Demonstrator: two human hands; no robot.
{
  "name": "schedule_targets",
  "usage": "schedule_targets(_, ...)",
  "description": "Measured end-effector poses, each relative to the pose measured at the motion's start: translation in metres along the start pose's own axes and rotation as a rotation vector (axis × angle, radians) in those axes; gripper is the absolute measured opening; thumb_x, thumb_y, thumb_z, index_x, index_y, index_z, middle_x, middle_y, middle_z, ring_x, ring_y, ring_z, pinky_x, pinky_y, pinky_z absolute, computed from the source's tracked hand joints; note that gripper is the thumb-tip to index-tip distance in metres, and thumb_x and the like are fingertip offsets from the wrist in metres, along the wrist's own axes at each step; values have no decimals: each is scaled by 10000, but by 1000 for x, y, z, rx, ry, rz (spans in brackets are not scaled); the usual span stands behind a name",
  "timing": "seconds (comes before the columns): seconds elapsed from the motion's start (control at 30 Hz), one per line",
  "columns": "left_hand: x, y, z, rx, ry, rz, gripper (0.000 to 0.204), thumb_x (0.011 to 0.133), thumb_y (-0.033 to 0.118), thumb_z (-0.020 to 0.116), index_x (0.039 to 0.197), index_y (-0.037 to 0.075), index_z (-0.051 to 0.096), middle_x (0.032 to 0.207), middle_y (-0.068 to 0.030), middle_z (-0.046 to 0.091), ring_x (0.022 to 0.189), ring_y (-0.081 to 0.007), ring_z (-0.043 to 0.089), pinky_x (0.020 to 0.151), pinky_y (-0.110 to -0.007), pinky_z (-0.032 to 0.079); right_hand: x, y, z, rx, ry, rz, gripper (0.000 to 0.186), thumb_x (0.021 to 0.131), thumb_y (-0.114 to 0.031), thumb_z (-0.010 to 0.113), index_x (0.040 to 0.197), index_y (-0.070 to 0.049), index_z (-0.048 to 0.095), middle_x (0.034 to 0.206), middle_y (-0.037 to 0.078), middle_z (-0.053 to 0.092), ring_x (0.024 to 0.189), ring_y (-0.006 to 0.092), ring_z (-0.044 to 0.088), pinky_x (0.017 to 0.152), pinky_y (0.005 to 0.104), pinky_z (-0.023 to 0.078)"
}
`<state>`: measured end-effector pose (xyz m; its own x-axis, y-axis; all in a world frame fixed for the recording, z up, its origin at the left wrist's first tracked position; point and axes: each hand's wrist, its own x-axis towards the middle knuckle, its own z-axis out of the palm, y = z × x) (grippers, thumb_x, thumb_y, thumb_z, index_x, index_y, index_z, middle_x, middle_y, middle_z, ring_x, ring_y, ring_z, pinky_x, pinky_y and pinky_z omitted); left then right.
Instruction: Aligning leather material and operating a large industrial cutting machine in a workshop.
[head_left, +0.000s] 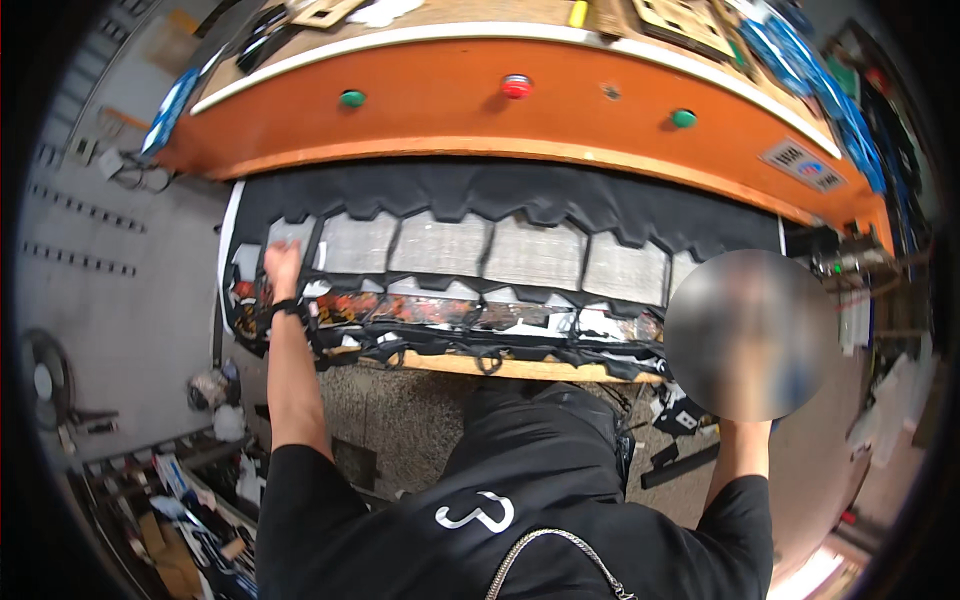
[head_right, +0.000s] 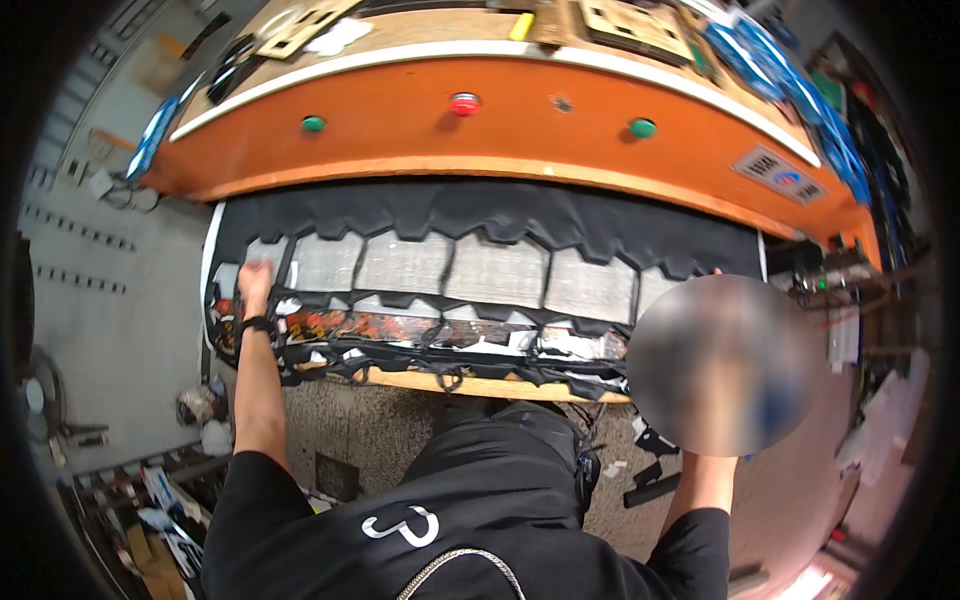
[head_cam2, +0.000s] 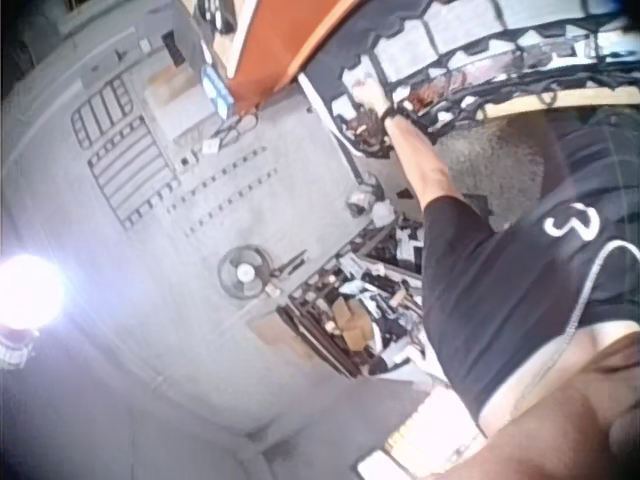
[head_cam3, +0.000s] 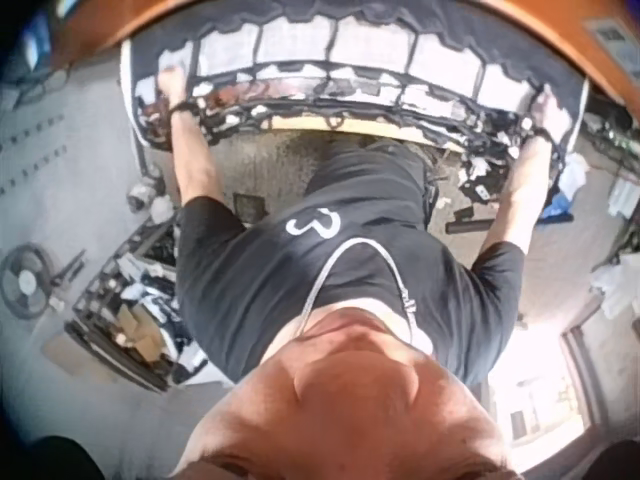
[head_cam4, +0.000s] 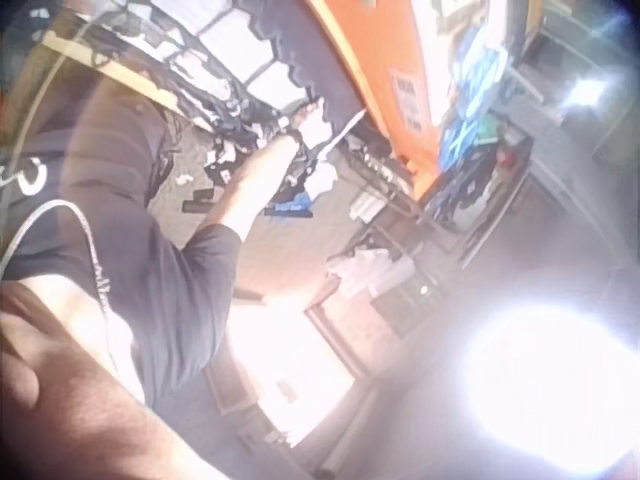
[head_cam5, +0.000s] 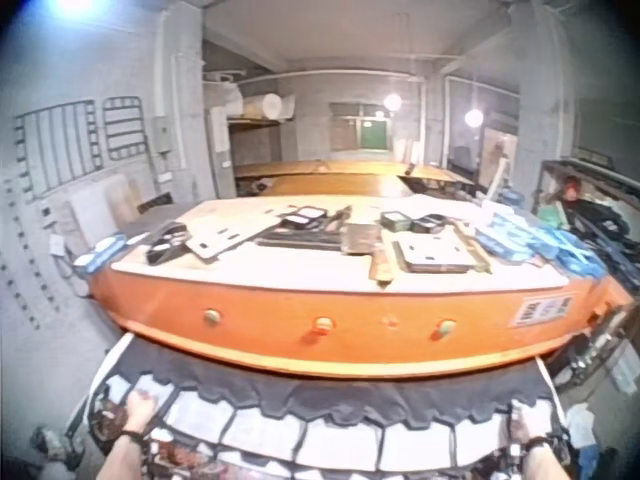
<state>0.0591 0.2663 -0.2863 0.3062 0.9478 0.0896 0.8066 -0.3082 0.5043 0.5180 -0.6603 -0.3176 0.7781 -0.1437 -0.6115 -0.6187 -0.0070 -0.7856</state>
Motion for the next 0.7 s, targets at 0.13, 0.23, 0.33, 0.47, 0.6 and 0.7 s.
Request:
schedule_targets(0.13, 2, 19, 1, -40, -182, -34, 484, 865, 407, 755, 1053, -39, 749, 998, -263, 751, 1016, -391, 725, 875, -453, 533, 20, -1, 1, 28, -32, 57, 435, 979, -515, 670, 674, -242, 523, 566, -56, 476, 505, 137, 460, 485, 271, 344)
schedule_targets(0.23, 0, 26, 2, 134, -297, -62, 469, 909, 383, 688, 1087, -47, 746, 1096, -318, 716, 1124, -419, 694, 942, -485, 514, 33, -1, 4, 159, -50, 3, 340, 1004, -441, 673, 915, -113, 667, 741, -2, 658, 634, 160, 604, 585, 295, 499)
schedule_targets(0.33, -1, 29, 13, 61, -254, -55, 510, 935, 407, 663, 1085, -75, 737, 1151, -328, 697, 1186, -435, 662, 984, -482, 500, 38, 10, 9, 280, -2, -74, 286, 1009, -353, 688, 997, -67, 677, 839, 64, 721, 690, 177, 654, 646, 280, 553)
schedule_targets(0.47, 8, 36, 31, -107, -185, -74, 541, 973, 420, 641, 1081, -104, 722, 1160, -330, 697, 1214, -440, 645, 1023, -475, 486, 31, 18, -3, 177, -68, -35, 349, 1007, -368, 691, 1140, -47, 665, 1046, 85, 751, 688, 157, 634, 612, 251, 530)
schedule_targets(0.6, 18, 53, 42, -505, -306, -270, 504, 983, 380, 670, 1118, -105, 693, 1050, -283, 724, 948, -399, 720, 814, -480, 552, 34, 22, -9, 161, -122, -53, 387, 1026, -383, 658, 1239, -60, 638, 1123, 81, 750, 700, 139, 620, 648, 256, 518)
schedule_targets(0.7, 20, 71, 44, -676, -289, -408, 413, 985, 299, 701, 1113, -93, 665, 882, -190, 713, 630, -305, 735, 523, -408, 542, 40, 30, -4, 218, -19, -39, 451, 1020, -333, 678, 1305, 4, 583, 1213, 131, 712, 872, 215, 673, 773, 290, 574)
